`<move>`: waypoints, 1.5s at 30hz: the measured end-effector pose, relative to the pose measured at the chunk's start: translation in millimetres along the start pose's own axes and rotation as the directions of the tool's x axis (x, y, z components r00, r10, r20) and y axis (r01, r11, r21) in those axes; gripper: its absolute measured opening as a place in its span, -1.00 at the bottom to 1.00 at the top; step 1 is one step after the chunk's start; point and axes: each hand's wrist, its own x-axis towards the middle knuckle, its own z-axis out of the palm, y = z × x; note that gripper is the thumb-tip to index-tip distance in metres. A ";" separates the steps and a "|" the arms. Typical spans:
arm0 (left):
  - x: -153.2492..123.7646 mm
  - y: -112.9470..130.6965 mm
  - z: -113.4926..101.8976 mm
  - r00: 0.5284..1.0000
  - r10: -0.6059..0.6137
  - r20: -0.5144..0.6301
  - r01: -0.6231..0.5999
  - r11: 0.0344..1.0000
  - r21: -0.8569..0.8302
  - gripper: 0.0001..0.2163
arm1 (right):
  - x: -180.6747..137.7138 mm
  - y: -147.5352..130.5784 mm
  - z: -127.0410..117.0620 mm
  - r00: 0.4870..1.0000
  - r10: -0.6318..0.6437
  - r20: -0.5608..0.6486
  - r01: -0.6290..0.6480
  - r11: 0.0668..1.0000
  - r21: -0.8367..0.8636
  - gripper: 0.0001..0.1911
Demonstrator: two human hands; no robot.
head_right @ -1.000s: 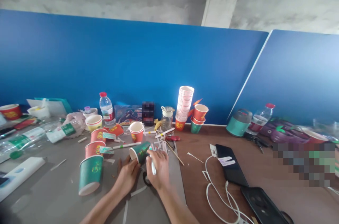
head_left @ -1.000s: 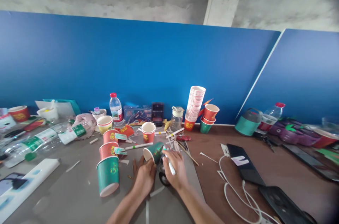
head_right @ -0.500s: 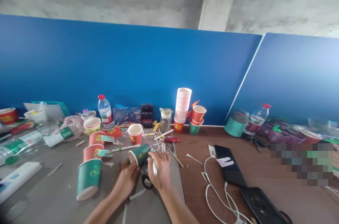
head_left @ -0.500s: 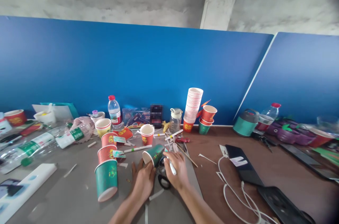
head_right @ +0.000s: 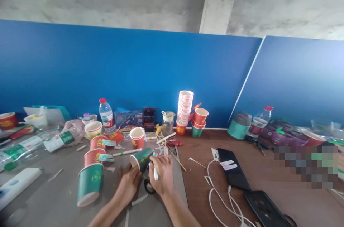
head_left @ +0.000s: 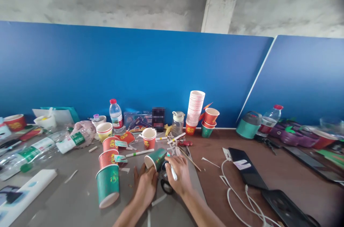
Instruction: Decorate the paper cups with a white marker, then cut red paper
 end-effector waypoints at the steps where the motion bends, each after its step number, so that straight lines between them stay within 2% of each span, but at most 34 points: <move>1: 0.2 -0.5 0.5 1.000 0.003 -0.004 -0.003 1.000 0.007 -0.69 | -0.1 -0.7 -0.4 1.000 -0.004 0.001 0.004 1.000 0.006 -0.77; 5: 0.2 -0.7 -0.1 1.000 0.011 0.006 -0.011 1.000 0.016 -0.67 | -1.7 -1.6 0.4 0.996 -0.065 0.061 0.063 0.998 0.020 -0.79; 9: -0.2 0.3 -1.9 1.000 0.001 0.007 -0.001 1.000 0.009 -0.68 | -2.8 1.6 2.5 1.000 0.013 0.013 -0.013 1.000 -0.009 -0.77; 13: 0.1 -0.4 -1.1 1.000 -0.002 0.019 0.002 1.000 -0.001 -0.66 | -3.3 0.2 2.0 0.997 -0.047 0.064 0.046 0.999 0.020 -0.79; 17: 0.6 -2.2 0.7 1.000 -0.003 0.008 0.003 1.000 -0.003 -0.68 | -2.5 -1.0 0.7 1.000 0.010 0.026 -0.009 1.000 -0.002 -0.77; 21: 0.9 -2.9 0.6 1.000 0.009 0.022 -0.009 1.000 -0.013 -0.66 | -2.2 -1.6 0.7 0.996 -0.053 0.066 0.052 0.998 0.025 -0.78; 26: 1.2 -3.0 1.5 1.000 0.007 0.005 -0.007 1.000 -0.008 -0.67 | -1.7 4.9 3.3 0.998 0.055 -0.019 -0.055 0.998 0.002 -0.76; 37: -0.8 -3.0 4.1 0.999 0.020 -0.028 -0.021 1.000 -0.021 -0.70 | -4.1 18.9 5.5 0.998 0.053 -0.039 -0.050 0.995 0.083 -0.74; 45: -1.5 -2.6 6.0 1.000 0.011 -0.029 -0.012 1.000 -0.020 -0.71 | -5.1 16.0 3.7 0.999 0.030 -0.044 -0.025 0.995 0.093 -0.74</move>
